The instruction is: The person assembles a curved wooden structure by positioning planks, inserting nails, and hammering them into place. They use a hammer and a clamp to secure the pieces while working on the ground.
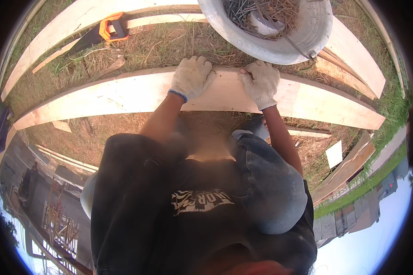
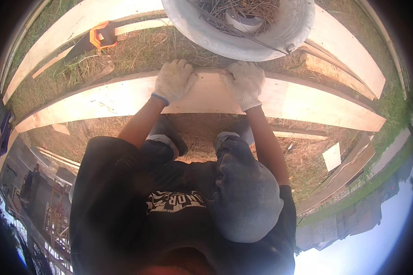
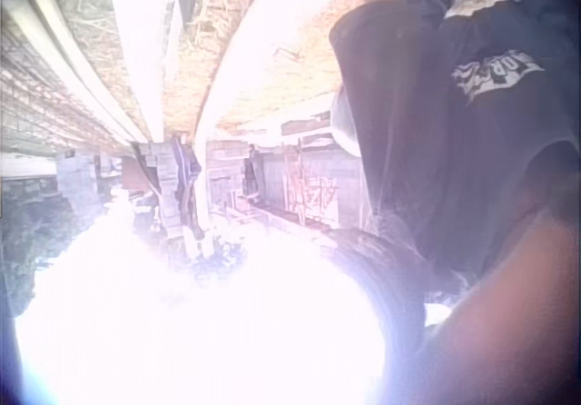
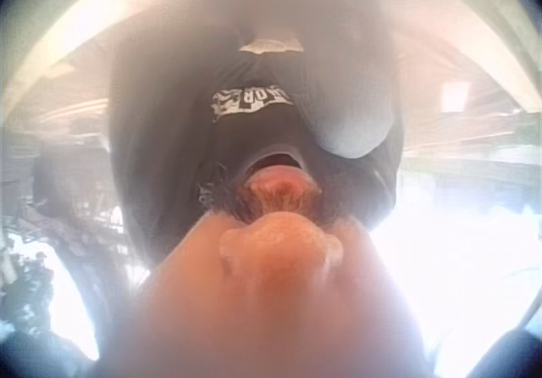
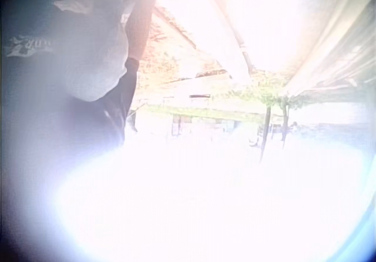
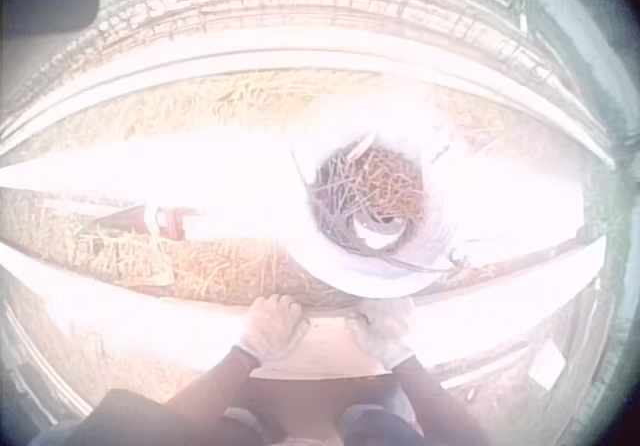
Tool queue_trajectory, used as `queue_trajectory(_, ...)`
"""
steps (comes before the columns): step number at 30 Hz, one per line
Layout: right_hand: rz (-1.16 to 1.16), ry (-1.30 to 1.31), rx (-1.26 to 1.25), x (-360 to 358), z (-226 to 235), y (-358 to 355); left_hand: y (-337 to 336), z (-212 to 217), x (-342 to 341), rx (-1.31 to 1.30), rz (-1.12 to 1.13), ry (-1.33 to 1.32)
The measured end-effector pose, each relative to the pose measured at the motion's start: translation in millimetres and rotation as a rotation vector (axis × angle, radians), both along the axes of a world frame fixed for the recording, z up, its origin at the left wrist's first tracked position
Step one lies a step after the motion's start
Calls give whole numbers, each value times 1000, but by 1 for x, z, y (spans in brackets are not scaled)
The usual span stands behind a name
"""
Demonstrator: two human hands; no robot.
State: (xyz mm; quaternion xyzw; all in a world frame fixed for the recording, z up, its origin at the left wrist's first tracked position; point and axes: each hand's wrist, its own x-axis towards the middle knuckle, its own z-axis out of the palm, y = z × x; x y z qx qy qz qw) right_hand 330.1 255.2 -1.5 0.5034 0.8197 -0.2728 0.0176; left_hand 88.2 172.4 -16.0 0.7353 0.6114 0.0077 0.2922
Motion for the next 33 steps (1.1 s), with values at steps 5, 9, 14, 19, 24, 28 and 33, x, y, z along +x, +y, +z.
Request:
queue_trajectory(5,-40,124,-26,2,18,2,9,4,6,-44,-6,7)
queue_trajectory(9,36,288,-210,4,87,9,9,4,6,-62,16,30)
queue_trajectory(14,16,351,91,1,205,86,2,-2,-1,-32,62,-62)
queue_trajectory(19,-294,112,-277,-31,188,185,16,-11,-46,-259,31,-432)
queue_trajectory(24,-37,-195,276,-57,96,200,30,50,-139,-330,-361,83)
queue_trajectory(28,174,-287,296,-46,76,220,2,90,-237,-254,-476,331)
queue_trajectory(33,171,-385,208,-60,64,222,-59,181,-284,-312,-241,339)
